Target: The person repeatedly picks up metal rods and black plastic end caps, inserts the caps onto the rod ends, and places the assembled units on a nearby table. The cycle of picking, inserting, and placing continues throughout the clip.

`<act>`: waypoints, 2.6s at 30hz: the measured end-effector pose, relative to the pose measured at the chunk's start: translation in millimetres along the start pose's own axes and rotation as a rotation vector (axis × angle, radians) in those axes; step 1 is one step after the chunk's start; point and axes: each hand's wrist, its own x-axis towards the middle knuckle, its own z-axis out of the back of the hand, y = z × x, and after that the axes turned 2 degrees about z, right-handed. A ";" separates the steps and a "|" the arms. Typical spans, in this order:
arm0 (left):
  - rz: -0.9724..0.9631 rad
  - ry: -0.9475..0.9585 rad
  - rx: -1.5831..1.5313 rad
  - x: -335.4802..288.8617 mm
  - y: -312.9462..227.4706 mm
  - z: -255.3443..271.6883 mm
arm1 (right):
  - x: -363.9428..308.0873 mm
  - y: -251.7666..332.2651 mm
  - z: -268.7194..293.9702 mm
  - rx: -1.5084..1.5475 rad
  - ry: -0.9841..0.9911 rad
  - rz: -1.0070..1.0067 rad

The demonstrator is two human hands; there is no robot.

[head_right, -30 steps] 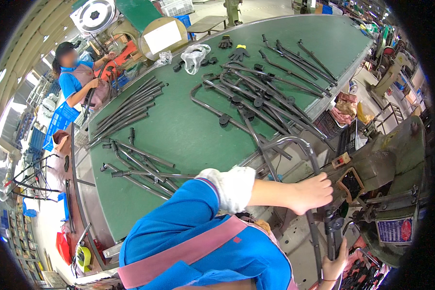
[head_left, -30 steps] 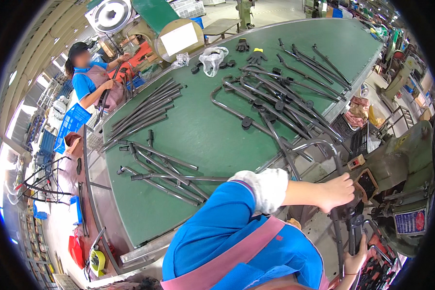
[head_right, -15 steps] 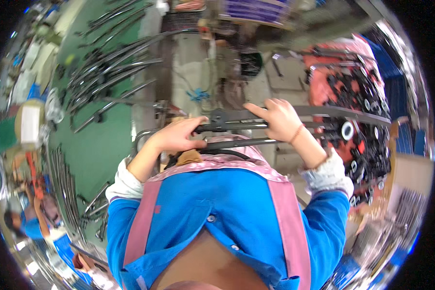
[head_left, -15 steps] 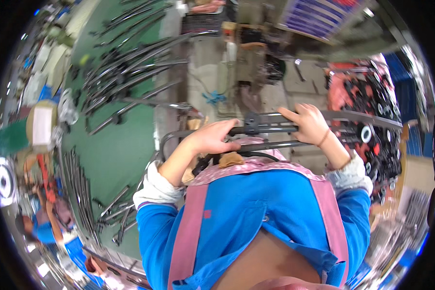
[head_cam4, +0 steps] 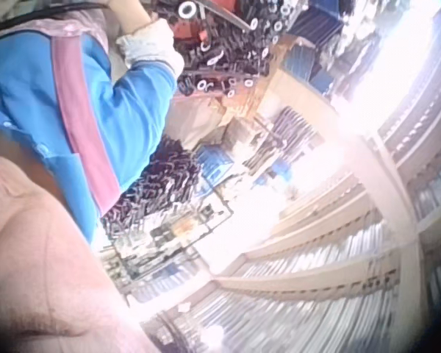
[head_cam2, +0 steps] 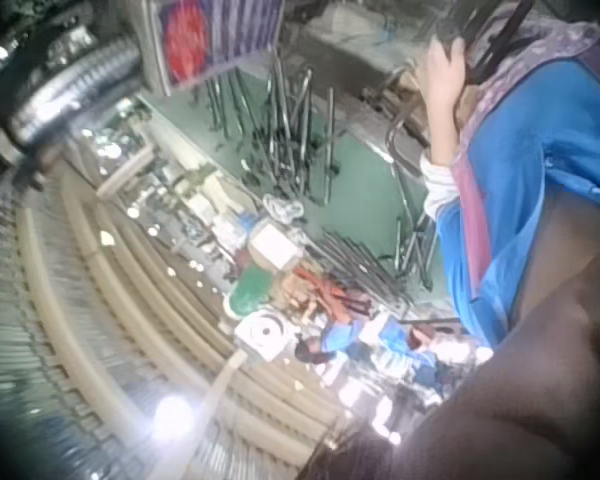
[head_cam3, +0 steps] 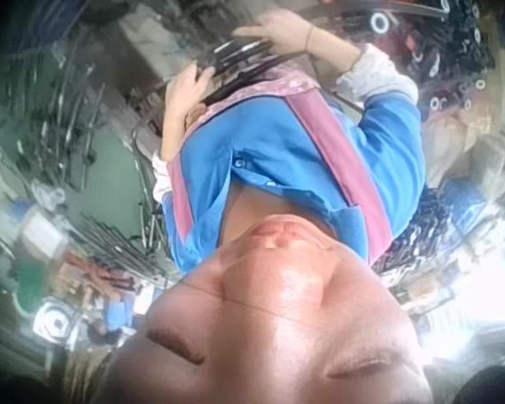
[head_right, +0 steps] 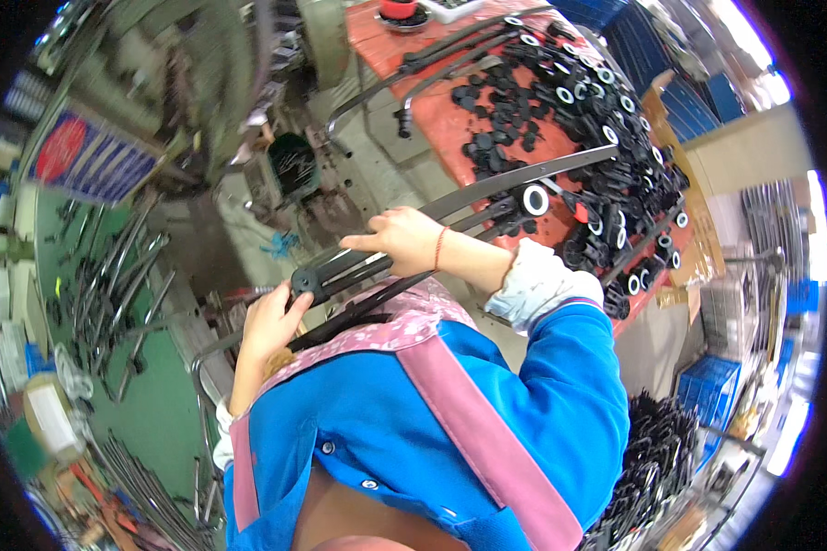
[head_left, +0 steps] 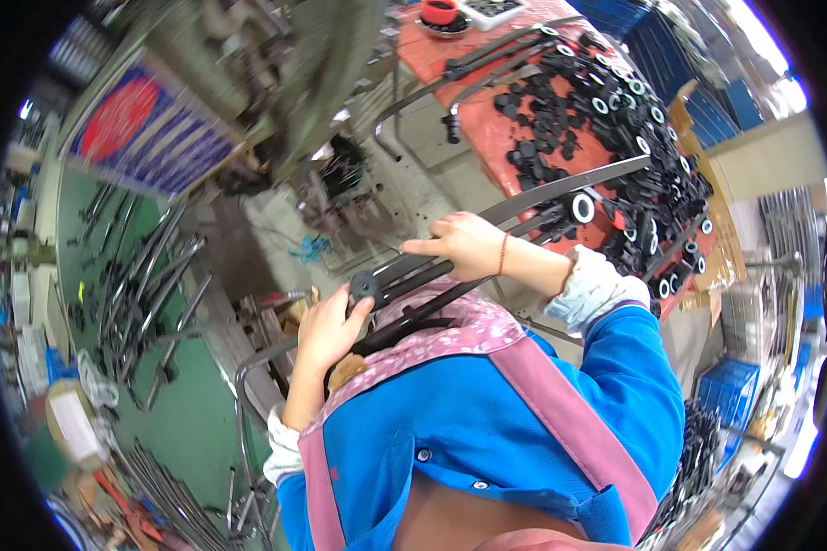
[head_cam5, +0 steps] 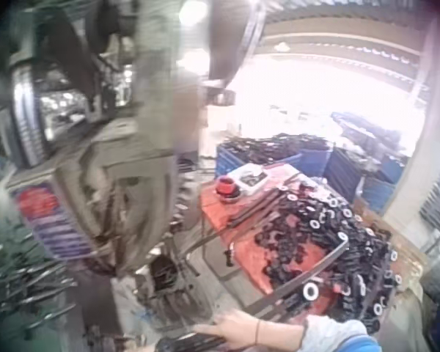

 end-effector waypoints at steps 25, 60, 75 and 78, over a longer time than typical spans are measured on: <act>0.197 0.082 -0.094 20.6 -22.0 -39.3 | -56.3 -327.2 4.5 -0.105 -0.191 -0.933; 0.125 0.017 -0.055 27.2 -25.6 -35.2 | -22.5 -75.7 12.6 0.769 -0.471 -0.579; 0.034 0.044 -0.033 42.3 -16.9 -31.1 | 32.8 21.0 -56.8 1.206 -0.332 -0.563; 0.025 0.061 -0.013 44.7 -18.0 -28.6 | 32.6 23.3 -61.8 1.104 -0.306 -0.584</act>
